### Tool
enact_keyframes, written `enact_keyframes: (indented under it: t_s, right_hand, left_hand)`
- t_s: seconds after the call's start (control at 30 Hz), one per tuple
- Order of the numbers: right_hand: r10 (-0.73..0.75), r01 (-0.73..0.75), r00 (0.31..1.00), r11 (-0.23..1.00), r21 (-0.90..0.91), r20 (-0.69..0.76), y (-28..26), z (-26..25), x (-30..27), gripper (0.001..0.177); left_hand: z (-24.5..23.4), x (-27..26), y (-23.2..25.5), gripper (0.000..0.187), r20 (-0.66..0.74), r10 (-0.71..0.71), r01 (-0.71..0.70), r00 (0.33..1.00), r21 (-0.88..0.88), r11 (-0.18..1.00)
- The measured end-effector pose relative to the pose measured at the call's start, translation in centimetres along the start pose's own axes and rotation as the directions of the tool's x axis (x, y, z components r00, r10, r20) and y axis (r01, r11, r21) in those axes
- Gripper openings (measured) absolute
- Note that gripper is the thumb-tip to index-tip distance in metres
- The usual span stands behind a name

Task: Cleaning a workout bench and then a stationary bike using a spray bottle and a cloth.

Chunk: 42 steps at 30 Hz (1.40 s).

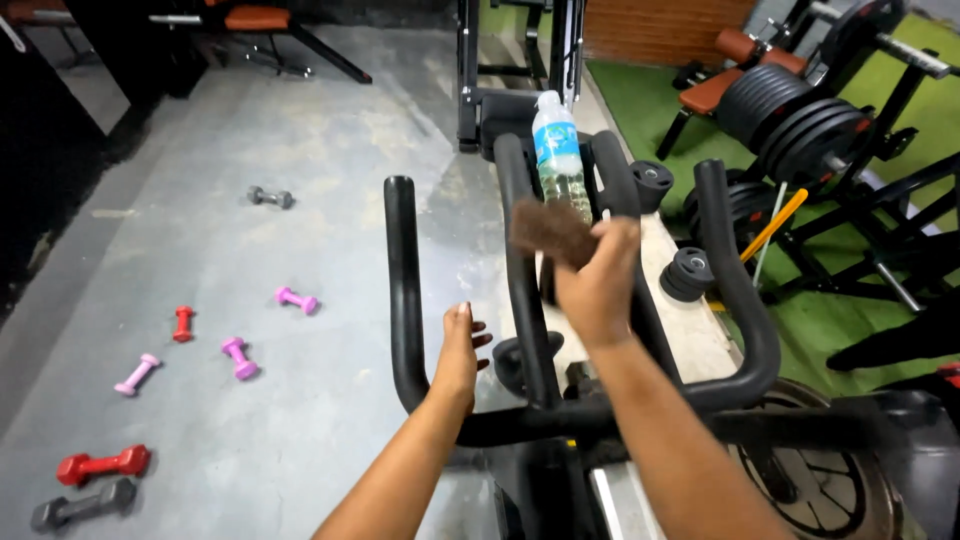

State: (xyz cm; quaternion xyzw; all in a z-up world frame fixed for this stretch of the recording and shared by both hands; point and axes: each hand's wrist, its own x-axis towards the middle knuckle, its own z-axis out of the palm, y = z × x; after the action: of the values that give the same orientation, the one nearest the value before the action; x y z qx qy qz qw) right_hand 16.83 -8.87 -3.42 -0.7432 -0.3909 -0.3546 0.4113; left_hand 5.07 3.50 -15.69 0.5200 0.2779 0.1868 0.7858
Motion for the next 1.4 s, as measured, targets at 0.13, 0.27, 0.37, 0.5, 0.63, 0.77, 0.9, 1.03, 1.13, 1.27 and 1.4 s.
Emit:
enact_keyframes:
  t_s: [0.13, 0.27, 0.37, 0.5, 0.63, 0.77, 0.9, 1.03, 1.13, 1.27, 1.4]
  right_hand:
    - [-0.180, 0.168, 0.982, 0.971, 0.170, 0.061, -3.4, -3.6, 2.4, 0.049]
    - [-0.222, 0.150, 0.865, 0.970, 0.189, 0.449, -2.0, -1.8, -0.2, 0.034]
    - [-0.010, 0.043, 0.796, 0.998, -0.040, 0.605, -6.9, -1.7, 1.4, 0.064]
    - [0.134, -0.068, 0.769, 0.989, -0.128, 0.625, -4.0, 1.8, -1.3, 0.073]
    - [-0.054, 0.100, 0.845, 0.993, -0.057, 0.532, -0.8, 2.1, -5.7, 0.032]
    - [-0.195, 0.124, 0.858, 0.977, 0.177, 0.476, -0.8, -2.0, -8.2, 0.036]
    - [-0.135, 0.041, 0.822, 0.983, 0.179, 0.553, -2.5, -4.4, -5.8, 0.036]
    - [-0.172, 0.167, 0.918, 0.985, 0.047, 0.358, -3.0, -2.5, 0.1, 0.044]
    - [-0.270, 0.284, 0.908, 0.959, 0.005, 0.321, -2.6, 1.4, 3.8, 0.057]
    - [-0.206, 0.270, 0.846, 0.961, -0.062, 0.491, -1.5, 4.6, 2.8, 0.040]
    - [-0.278, 0.304, 0.780, 0.951, 0.049, 0.560, 1.9, 3.8, -2.2, 0.030]
  left_hand:
    - [-0.2, -0.5, -0.2, 0.064, 0.030, -0.019, 0.020, 0.999, -0.046, 0.999]
    - [-0.4, -1.6, 1.2, 0.073, 0.107, -0.009, 0.029, 0.994, -0.182, 0.983]
    - [-0.6, 1.4, -2.4, 0.073, 0.132, -0.053, 0.085, 0.990, -0.243, 0.966]
    - [-0.4, 0.7, -0.6, 0.067, 0.052, -0.153, 0.160, 0.987, -0.169, 0.973]
    - [-0.8, 0.8, -1.9, 0.069, 0.016, -0.122, 0.123, 0.992, -0.156, 0.980]
    - [-1.3, 1.7, -2.6, 0.070, 0.009, -0.047, 0.047, 0.999, -0.300, 0.953]
    - [-1.1, 1.6, -2.4, 0.067, 0.009, -0.019, 0.021, 1.000, -0.351, 0.936]
    - [-0.7, 1.1, -1.3, 0.068, 0.039, -0.046, 0.053, 0.998, -0.225, 0.973]
    - [-0.7, 0.4, -0.6, 0.068, 0.037, -0.058, 0.062, 0.998, -0.143, 0.988]
    - [-0.3, 0.7, -0.8, 0.067, 0.020, -0.033, 0.034, 0.999, -0.088, 0.996]
    - [-0.8, 0.5, -1.1, 0.062, -0.057, -0.005, 0.000, 0.998, -0.099, 0.995]
